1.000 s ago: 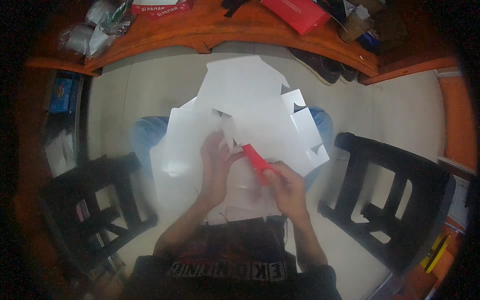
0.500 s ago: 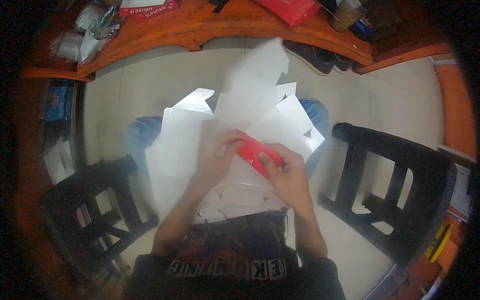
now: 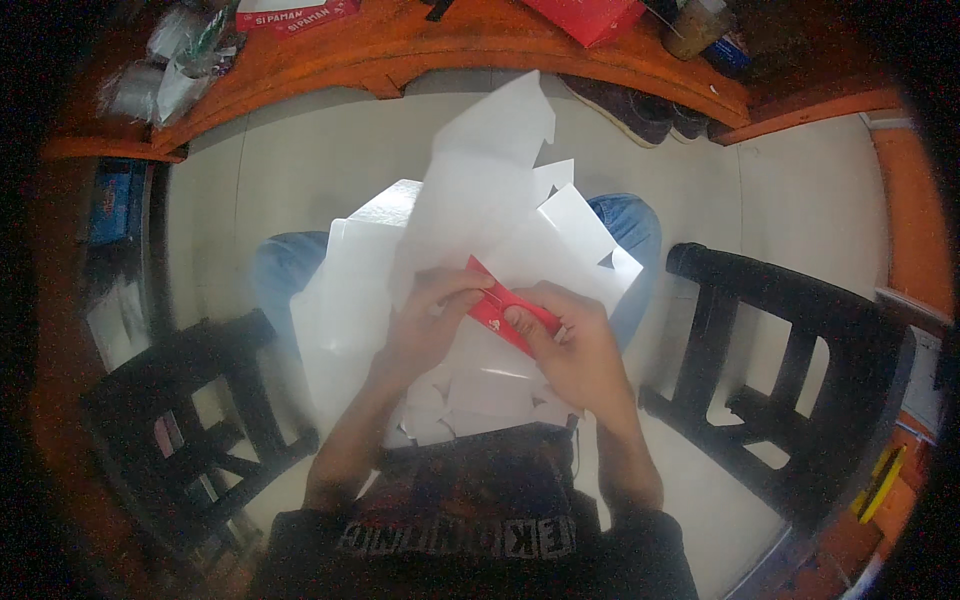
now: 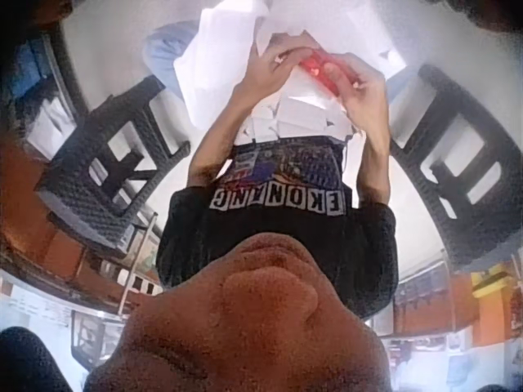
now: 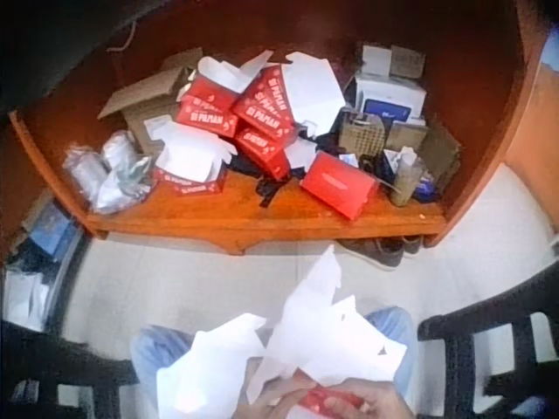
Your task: The person sits cross-legged on the floor and assembles small white cardboard boxes by folding the flaps and inserting red rectangular inserts into them. The person repeatedly picks up a flat white box, folds it into shape, places a red insert inside, and sets the completed box aside on a nearby table.
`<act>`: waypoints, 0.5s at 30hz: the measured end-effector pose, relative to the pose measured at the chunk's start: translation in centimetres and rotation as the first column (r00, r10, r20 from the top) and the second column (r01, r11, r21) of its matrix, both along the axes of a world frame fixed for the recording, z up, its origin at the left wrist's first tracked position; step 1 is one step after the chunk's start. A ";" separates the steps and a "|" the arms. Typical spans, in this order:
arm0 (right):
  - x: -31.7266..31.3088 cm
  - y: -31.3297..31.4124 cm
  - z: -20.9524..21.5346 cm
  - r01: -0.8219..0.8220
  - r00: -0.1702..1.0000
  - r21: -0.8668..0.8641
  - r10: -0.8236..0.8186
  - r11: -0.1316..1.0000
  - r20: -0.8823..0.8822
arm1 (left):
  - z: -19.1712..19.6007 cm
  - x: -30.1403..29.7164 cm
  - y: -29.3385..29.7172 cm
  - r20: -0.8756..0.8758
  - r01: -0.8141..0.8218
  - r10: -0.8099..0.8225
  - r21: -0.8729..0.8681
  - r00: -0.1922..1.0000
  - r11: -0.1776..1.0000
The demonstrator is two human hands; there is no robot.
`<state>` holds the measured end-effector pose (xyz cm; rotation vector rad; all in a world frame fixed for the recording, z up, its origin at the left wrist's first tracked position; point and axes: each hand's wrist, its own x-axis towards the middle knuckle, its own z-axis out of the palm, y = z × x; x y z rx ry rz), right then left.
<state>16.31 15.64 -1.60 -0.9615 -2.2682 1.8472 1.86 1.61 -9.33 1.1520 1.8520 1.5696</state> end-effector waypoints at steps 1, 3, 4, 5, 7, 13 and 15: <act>0.0 0.0 0.0 0.002 1.000 -0.013 -0.002 1.000 0.004 | 0.1 0.0 0.0 -0.023 0.018 -0.018 0.016 1.000 1.000; 0.1 0.1 0.2 0.006 1.000 -0.042 -0.006 0.999 0.014 | -0.1 0.0 0.1 0.034 0.033 -0.032 -0.032 0.999 0.999; 0.1 0.1 0.2 0.005 1.000 -0.052 -0.004 0.999 0.011 | 0.1 0.0 0.1 0.050 0.027 -0.025 -0.049 0.998 0.998; 0.2 0.1 0.3 0.004 1.000 -0.062 -0.003 0.998 0.008 | 0.4 0.0 0.1 0.065 0.021 -0.017 -0.066 0.998 0.998; 0.4 0.3 0.4 -0.011 1.000 -0.058 0.011 0.998 -0.001 | 2.0 0.0 0.2 0.069 -0.015 0.021 -0.080 0.997 0.997; 0.6 0.1 0.1 0.026 0.996 0.033 -0.023 0.999 -0.084 | 0.7 0.6 0.4 0.116 -0.023 0.027 -0.037 0.993 0.999; 0.7 0.1 0.2 0.040 0.997 0.015 -0.039 0.999 -0.070 | 0.5 0.9 0.4 0.181 -0.036 0.039 -0.017 0.983 0.999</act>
